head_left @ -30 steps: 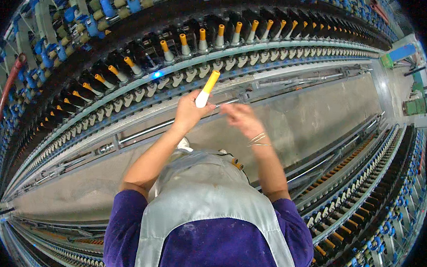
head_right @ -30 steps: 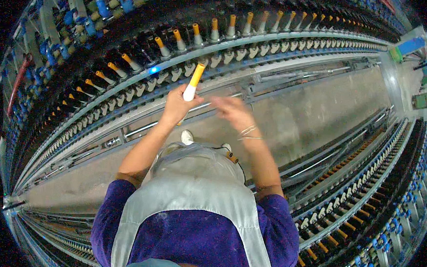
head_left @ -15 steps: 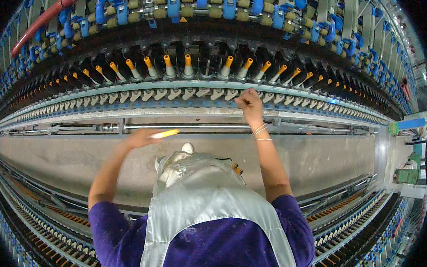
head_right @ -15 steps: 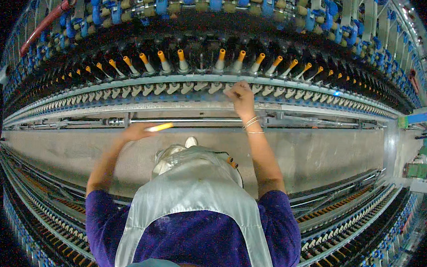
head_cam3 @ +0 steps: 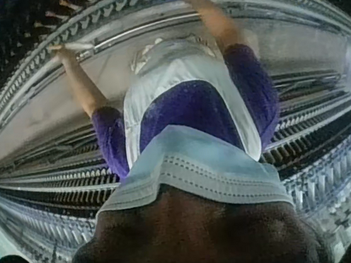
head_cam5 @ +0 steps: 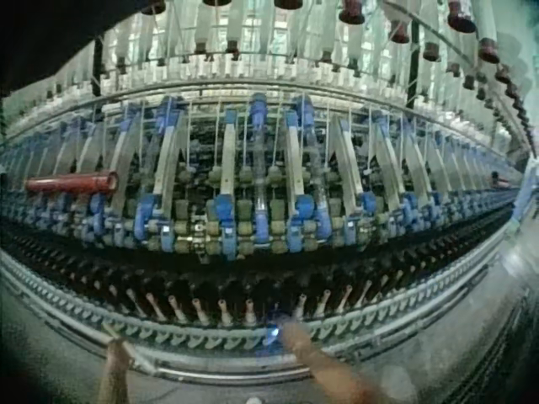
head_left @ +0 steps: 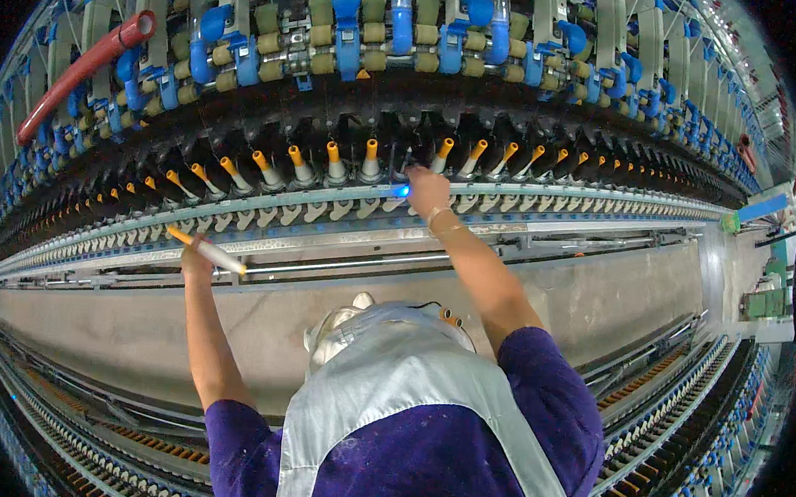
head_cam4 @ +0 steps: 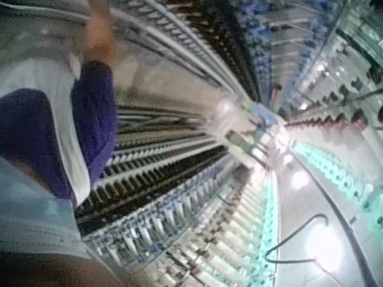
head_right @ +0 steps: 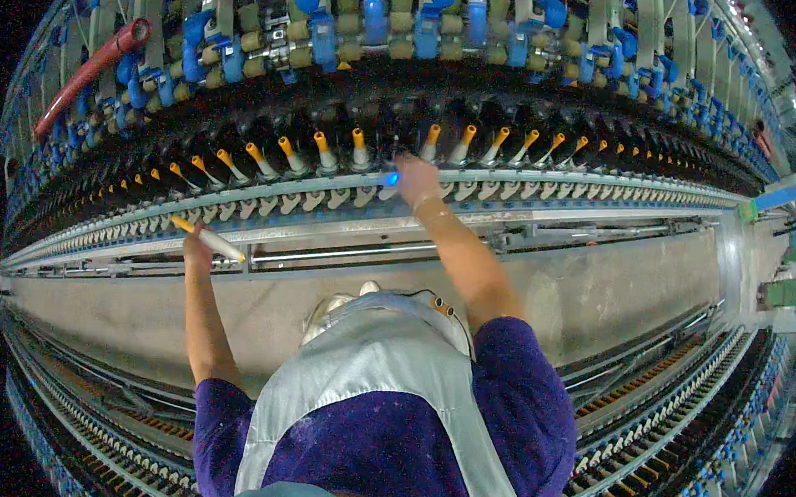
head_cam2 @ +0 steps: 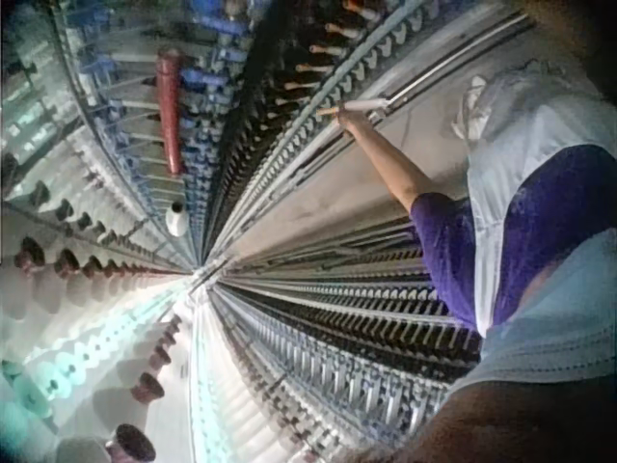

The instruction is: The person operates a textile machine by inserting small yellow and white cylindrical objects into slots along the machine's frame. They then handle large white spools of thread, placing them onto the machine and adjusting the thread path through guides. The person repeats these actions across multiple stations.

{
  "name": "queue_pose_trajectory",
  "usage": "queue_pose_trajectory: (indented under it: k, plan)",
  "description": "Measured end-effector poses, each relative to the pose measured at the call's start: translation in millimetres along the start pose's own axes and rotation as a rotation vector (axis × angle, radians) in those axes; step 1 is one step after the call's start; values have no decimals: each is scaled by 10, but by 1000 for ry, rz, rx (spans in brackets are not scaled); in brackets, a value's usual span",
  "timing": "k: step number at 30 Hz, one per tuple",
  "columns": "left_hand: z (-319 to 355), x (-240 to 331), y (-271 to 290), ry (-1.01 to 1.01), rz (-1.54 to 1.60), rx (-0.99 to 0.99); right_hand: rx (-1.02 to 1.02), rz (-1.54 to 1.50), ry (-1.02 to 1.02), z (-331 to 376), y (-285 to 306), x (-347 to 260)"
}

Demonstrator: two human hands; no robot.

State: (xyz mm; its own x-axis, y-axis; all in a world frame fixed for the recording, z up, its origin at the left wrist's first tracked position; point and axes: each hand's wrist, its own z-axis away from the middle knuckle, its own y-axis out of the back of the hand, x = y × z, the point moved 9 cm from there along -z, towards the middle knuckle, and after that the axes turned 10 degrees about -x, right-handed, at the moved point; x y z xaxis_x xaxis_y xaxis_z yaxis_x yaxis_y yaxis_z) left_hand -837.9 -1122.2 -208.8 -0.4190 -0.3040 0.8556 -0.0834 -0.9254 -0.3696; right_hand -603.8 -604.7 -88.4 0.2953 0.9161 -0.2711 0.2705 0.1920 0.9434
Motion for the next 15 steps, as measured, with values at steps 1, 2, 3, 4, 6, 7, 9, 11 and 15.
queue_pose_trajectory:
  k: [1, 2, 3, 4, 6, 7, 9, 11, 15]
  plan:
    - [-20, 87, -218, -39, 67, -64, -80, 83, -28, -43, -24, -35]
    - [-13, 177, -432, -59, 128, -92, -95, 151, -33, -71, 64, -82]
    - [43, 232, -617, -50, 190, -56, -19, 166, 21, -69, 265, -197]
    - [154, 307, -918, -133, 135, -84, 95, 107, 27, -33, 555, -242]
    - [547, 219, -1710, -178, -130, -211, 285, -31, 24, 142, 1231, -215]
    - [863, 115, -2243, -258, -226, -387, 459, -181, 145, 343, 1673, -209]
    - [1352, -329, -3199, -180, -378, -511, 553, -465, 199, 625, 2314, 27]
    - [1600, -580, -4155, -139, -602, -659, 457, -873, 204, 720, 2521, 255]
    - [1414, 33, -5330, -475, -824, -709, 32, -1548, -35, 712, 1825, 483]
